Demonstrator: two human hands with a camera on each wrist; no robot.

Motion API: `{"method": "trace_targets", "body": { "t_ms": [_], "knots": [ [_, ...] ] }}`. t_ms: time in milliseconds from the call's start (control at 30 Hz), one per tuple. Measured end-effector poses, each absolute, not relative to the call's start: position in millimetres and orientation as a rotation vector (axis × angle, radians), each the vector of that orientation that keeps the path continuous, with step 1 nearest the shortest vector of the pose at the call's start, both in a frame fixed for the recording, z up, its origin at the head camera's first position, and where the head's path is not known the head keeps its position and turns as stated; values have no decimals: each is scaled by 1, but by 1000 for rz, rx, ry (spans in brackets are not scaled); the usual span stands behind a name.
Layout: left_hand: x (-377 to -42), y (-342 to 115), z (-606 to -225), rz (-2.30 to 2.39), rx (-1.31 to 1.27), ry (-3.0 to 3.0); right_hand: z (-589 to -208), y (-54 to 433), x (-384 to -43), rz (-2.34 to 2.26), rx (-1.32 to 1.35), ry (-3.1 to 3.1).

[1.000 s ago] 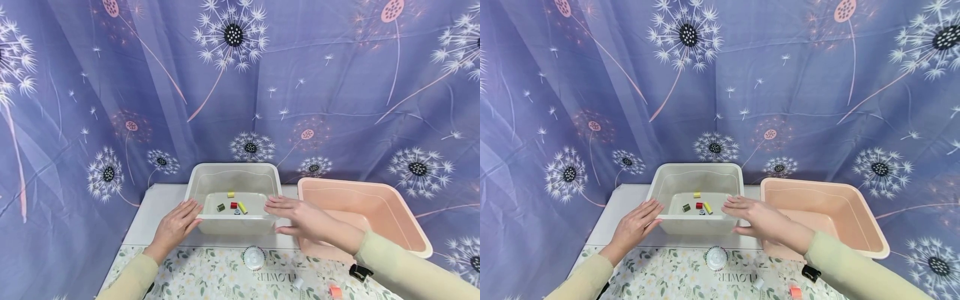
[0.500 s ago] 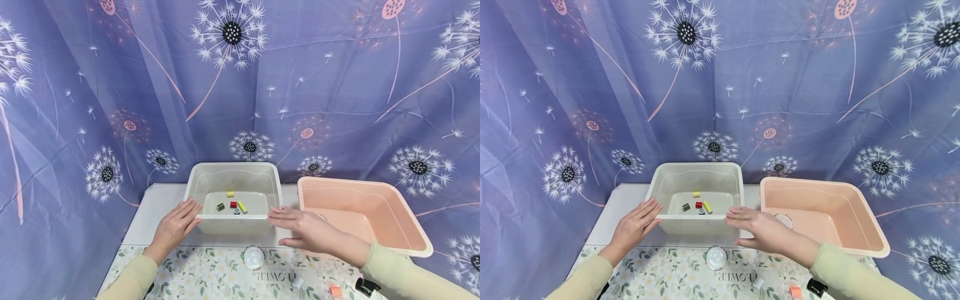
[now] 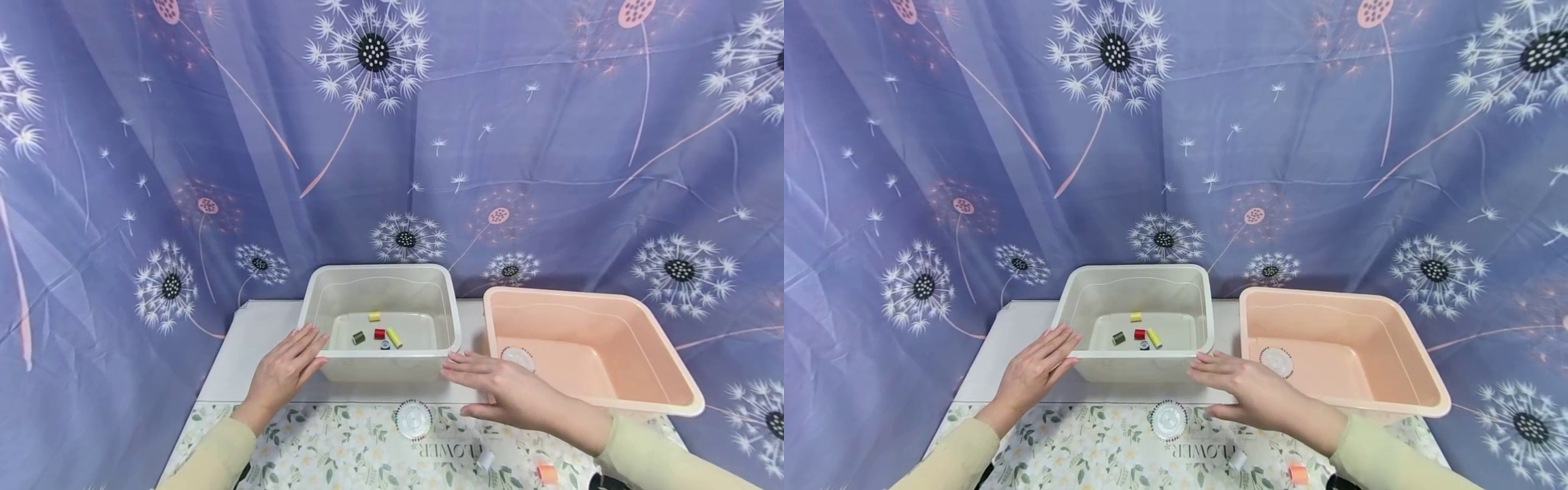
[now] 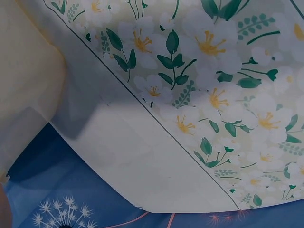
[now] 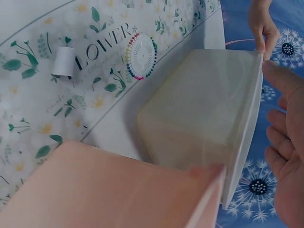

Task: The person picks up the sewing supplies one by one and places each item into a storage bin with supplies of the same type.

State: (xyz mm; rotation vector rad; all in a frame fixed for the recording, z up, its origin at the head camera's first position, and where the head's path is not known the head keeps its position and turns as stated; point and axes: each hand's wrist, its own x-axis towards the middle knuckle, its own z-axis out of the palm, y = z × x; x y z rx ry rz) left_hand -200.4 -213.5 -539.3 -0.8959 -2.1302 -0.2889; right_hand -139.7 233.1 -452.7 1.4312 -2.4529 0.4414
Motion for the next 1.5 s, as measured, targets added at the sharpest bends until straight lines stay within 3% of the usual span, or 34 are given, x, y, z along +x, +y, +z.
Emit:
{"method": "trace_targets", "body": {
  "t_ms": [1500],
  "knots": [
    [-200, -213, -538, -288, -891, -2149, -527, 252, -94, 516, 1293, -2578]
  ]
}}
